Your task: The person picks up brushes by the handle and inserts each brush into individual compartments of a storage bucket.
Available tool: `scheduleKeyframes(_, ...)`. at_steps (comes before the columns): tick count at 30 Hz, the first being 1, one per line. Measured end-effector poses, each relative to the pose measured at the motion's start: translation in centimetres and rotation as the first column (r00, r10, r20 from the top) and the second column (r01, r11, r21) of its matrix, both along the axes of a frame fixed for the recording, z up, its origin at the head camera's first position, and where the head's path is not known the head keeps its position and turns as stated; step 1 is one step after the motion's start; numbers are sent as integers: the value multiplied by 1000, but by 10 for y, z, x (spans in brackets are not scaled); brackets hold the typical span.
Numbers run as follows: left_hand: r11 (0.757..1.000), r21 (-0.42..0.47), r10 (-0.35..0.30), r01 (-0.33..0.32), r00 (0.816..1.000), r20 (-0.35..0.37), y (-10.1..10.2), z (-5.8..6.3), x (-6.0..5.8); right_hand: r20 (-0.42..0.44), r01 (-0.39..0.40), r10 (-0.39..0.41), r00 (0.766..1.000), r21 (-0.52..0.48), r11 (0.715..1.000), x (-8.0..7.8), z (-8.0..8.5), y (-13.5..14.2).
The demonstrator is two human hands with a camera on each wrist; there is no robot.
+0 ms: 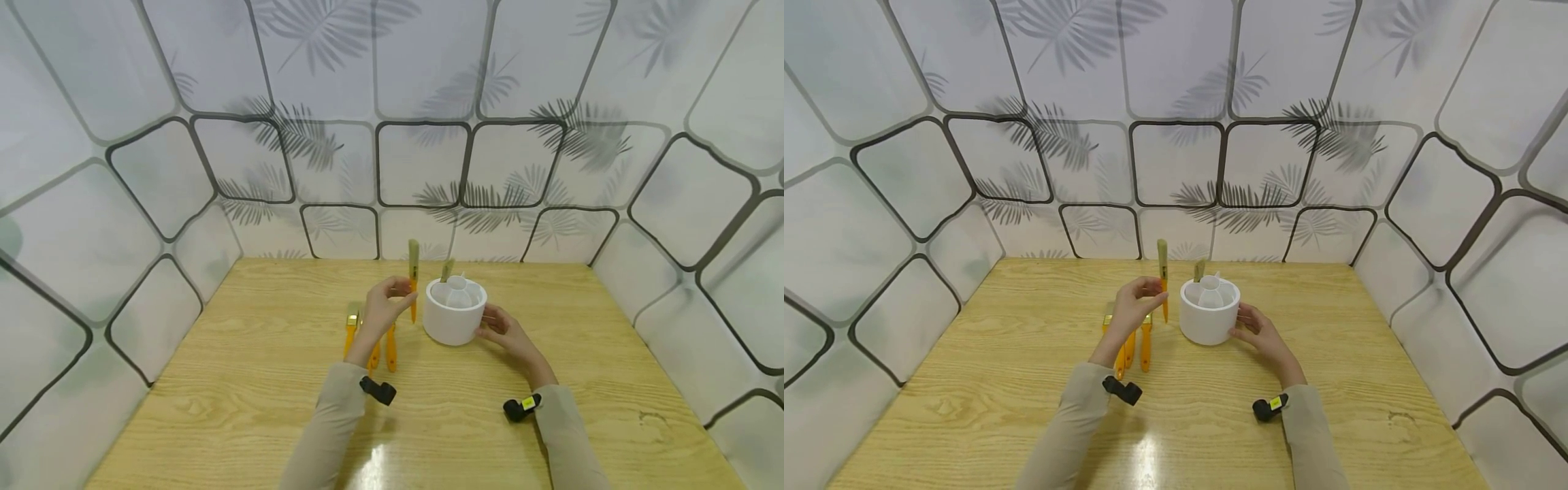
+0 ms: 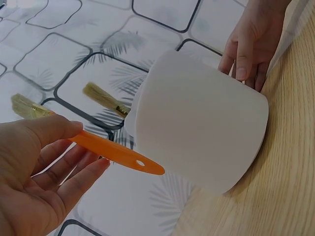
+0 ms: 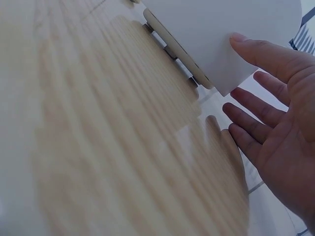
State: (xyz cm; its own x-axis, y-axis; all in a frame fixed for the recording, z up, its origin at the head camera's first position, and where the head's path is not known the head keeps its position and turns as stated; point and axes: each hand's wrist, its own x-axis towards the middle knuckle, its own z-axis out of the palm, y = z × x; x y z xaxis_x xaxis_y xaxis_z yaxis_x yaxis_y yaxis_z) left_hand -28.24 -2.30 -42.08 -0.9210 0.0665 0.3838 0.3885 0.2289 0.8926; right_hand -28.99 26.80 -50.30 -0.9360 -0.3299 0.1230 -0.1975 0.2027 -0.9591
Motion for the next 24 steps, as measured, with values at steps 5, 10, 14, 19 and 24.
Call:
scheduleKeyframes(5, 1000, 11, 8, -8, 1000, -9, 3, -8, -7, -4, 3, -3, 1000, 6, 1000, 0, 0, 0)
scheduleKeyframes(10, 1000, 21, 10, -10, 1000, -5, 6, -8, -10, 12, 2, -3, 1000, 5, 1000, 0, 1, 0)
scheduleKeyframes(14, 1000, 9, 26, -26, 1000, -1, 9, -7, -11, 16, 1, -1, 1000, 8, 1000, 0, 1, 0)
scheduleKeyframes(19, 999, 16, 33, -33, 999, -3, 12, -4, -12, 9, 0, 0, 1000, 17, 1000, -1, 0, 1)
scheduleKeyframes(24, 999, 36, 32, -32, 999, 0, 14, 0, -11, -3, 0, 0, 1000, 8, 1000, -7, -9, 4)
